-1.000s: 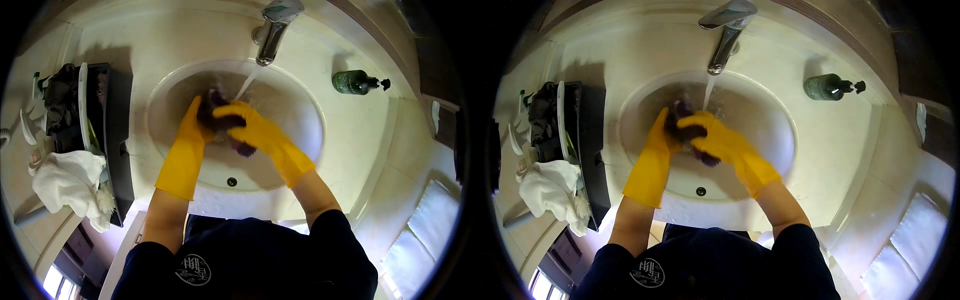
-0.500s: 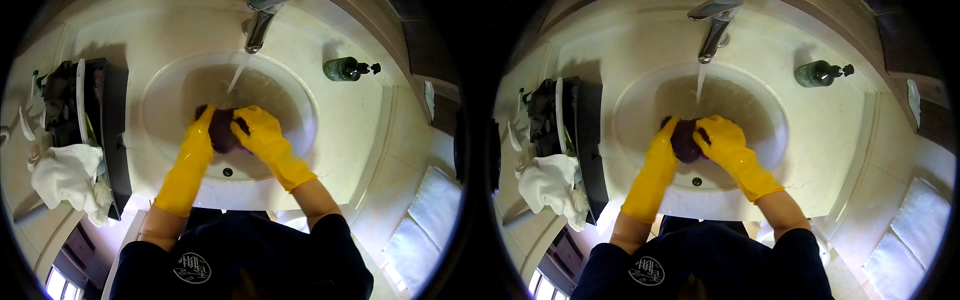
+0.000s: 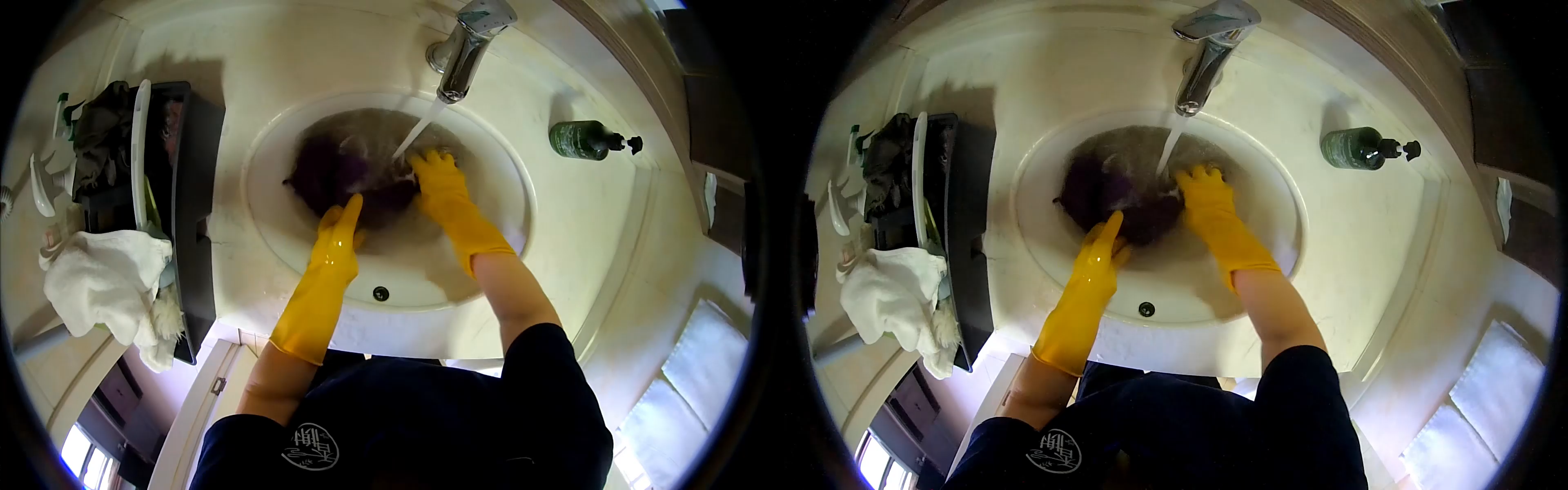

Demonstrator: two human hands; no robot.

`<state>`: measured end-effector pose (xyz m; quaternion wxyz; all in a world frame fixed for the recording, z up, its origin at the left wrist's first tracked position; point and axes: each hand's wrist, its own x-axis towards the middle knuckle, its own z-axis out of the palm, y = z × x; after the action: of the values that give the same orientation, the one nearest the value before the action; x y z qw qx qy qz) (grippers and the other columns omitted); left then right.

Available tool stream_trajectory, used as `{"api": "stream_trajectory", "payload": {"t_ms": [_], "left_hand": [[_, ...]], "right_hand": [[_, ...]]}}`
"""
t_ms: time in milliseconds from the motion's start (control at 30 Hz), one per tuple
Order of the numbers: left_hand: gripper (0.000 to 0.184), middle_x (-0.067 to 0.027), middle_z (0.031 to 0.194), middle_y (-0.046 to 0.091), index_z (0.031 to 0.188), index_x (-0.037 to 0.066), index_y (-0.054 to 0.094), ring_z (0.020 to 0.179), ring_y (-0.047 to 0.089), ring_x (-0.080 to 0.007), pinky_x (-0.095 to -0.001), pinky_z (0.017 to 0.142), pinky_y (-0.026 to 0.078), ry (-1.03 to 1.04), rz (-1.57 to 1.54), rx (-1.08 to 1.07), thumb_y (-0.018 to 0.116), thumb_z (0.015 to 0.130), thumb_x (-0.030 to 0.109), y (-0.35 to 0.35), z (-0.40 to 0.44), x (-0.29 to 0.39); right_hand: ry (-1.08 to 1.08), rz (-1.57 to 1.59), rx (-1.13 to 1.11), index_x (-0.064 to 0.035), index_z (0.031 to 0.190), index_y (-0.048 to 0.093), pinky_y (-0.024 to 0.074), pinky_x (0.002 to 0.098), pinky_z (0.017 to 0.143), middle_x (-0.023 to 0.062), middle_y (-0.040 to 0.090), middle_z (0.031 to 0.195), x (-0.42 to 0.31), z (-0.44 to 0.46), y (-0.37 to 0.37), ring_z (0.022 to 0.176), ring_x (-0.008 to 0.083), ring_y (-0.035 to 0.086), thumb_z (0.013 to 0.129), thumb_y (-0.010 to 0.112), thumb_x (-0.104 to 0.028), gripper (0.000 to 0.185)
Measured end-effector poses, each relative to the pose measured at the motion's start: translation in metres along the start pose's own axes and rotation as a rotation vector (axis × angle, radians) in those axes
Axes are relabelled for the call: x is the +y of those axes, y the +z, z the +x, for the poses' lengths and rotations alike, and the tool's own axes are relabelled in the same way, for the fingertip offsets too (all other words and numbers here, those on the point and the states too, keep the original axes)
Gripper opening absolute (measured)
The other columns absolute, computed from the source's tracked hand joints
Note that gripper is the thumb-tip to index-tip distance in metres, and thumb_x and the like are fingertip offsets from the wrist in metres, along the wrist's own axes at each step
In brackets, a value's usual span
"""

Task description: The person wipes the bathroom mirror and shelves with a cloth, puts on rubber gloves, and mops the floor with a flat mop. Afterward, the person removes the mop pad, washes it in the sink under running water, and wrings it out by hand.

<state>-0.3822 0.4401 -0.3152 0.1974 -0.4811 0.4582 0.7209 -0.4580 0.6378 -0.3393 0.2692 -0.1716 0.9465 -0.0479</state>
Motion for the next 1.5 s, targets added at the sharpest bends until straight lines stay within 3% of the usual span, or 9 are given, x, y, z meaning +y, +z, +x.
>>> {"api": "stream_trajectory", "payload": {"t_ms": [133,433,633,867,967,1233,1300,1367,1500], "left_hand": [[0.059,-0.0142,0.122,0.053,0.127,0.008,0.051,0.121,0.044,-0.0334,-0.0475,0.098,0.042,-0.316,-0.297,-0.086,0.069,0.081,0.040,0.025,0.009,0.023],[0.043,-0.0123,0.092,0.065,0.112,0.005,0.058,0.075,0.063,-0.0270,-0.0373,0.070,0.053,-0.605,-0.385,-0.658,0.066,0.082,0.035,0.016,0.034,0.011],[0.034,-0.0124,0.099,0.066,0.112,0.003,0.059,0.087,0.064,-0.0254,-0.0344,0.080,0.053,-0.164,-0.386,-0.555,0.066,0.083,0.020,0.046,-0.014,0.030],[0.053,-0.0190,0.134,0.040,0.129,0.004,0.048,0.124,0.040,-0.0308,-0.0488,0.102,0.039,0.042,-0.280,-0.190,0.068,0.085,0.027,0.008,-0.027,0.043],[0.060,-0.0193,0.138,0.033,0.133,0.009,0.045,0.126,0.035,-0.0345,-0.0560,0.099,0.038,-0.112,-0.345,-0.045,0.070,0.083,0.029,-0.017,-0.011,0.030],[0.058,-0.0166,0.135,0.038,0.136,0.012,0.041,0.126,0.035,-0.0366,-0.0553,0.098,0.039,-0.194,-0.383,-0.122,0.063,0.086,0.032,0.009,-0.004,0.025],[0.055,-0.0152,0.135,0.040,0.136,0.011,0.042,0.127,0.036,-0.0359,-0.0537,0.099,0.039,-0.252,-0.413,-0.092,0.060,0.089,0.032,0.024,0.010,0.039],[0.046,-0.0140,0.129,0.048,0.133,0.011,0.045,0.121,0.044,-0.0333,-0.0487,0.097,0.042,-0.461,-0.761,-0.590,0.055,0.091,0.029,0.028,0.026,0.040],[0.040,-0.0134,0.122,0.055,0.129,0.011,0.050,0.108,0.055,-0.0289,-0.0415,0.092,0.047,-0.349,-0.620,-0.688,0.054,0.091,0.024,0.037,0.023,0.040]], "right_hand": [[-0.087,1.061,0.083,-0.0139,0.128,0.053,0.0457,0.0370,0.094,0.0164,0.047,0.132,-0.012,-0.008,-0.009,0.120,0.0311,0.048,0.067,0.064,-0.001,0.063],[-0.305,0.956,0.045,-0.0116,0.109,0.065,0.0514,0.0357,0.074,0.0147,0.061,0.108,-0.096,-0.105,-0.065,0.084,0.0307,0.062,0.079,0.069,-0.021,0.032],[-0.147,0.848,0.259,-0.0113,0.094,0.066,0.0504,0.0382,0.075,0.0151,0.064,0.089,-0.074,-0.091,-0.066,0.084,0.0322,0.062,0.081,0.066,-0.021,0.016],[0.334,0.245,0.142,-0.0129,0.136,0.042,0.0419,0.0434,0.097,0.0196,0.044,0.136,0.013,-0.104,-0.042,0.120,0.0355,0.048,0.075,0.072,-0.032,0.071],[-0.029,-0.064,0.188,-0.0166,0.143,0.035,0.0369,0.0522,0.100,0.0211,0.034,0.144,0.005,-0.083,-0.033,0.130,0.0382,0.035,0.073,0.073,-0.035,0.082],[0.292,0.342,-0.064,-0.0113,0.119,0.059,0.0460,0.0405,0.091,0.0151,0.056,0.120,-0.021,0.014,-0.019,0.111,0.0322,0.053,0.072,0.066,-0.010,0.047],[0.232,1.452,-0.009,-0.0107,0.109,0.064,0.0476,0.0324,0.087,0.0135,0.060,0.111,-0.017,-0.017,-0.027,0.105,0.0279,0.057,0.070,0.061,-0.002,0.041],[-0.096,1.194,0.033,-0.0109,0.107,0.066,0.0444,0.0332,0.092,0.0121,0.059,0.117,-0.019,-0.046,-0.038,0.108,0.0253,0.055,0.071,0.063,-0.001,0.037],[-0.394,1.001,0.073,-0.0119,0.107,0.066,0.0419,0.0337,0.094,0.0127,0.059,0.113,-0.053,-0.106,-0.085,0.108,0.0289,0.054,0.074,0.068,-0.008,0.033]]}}
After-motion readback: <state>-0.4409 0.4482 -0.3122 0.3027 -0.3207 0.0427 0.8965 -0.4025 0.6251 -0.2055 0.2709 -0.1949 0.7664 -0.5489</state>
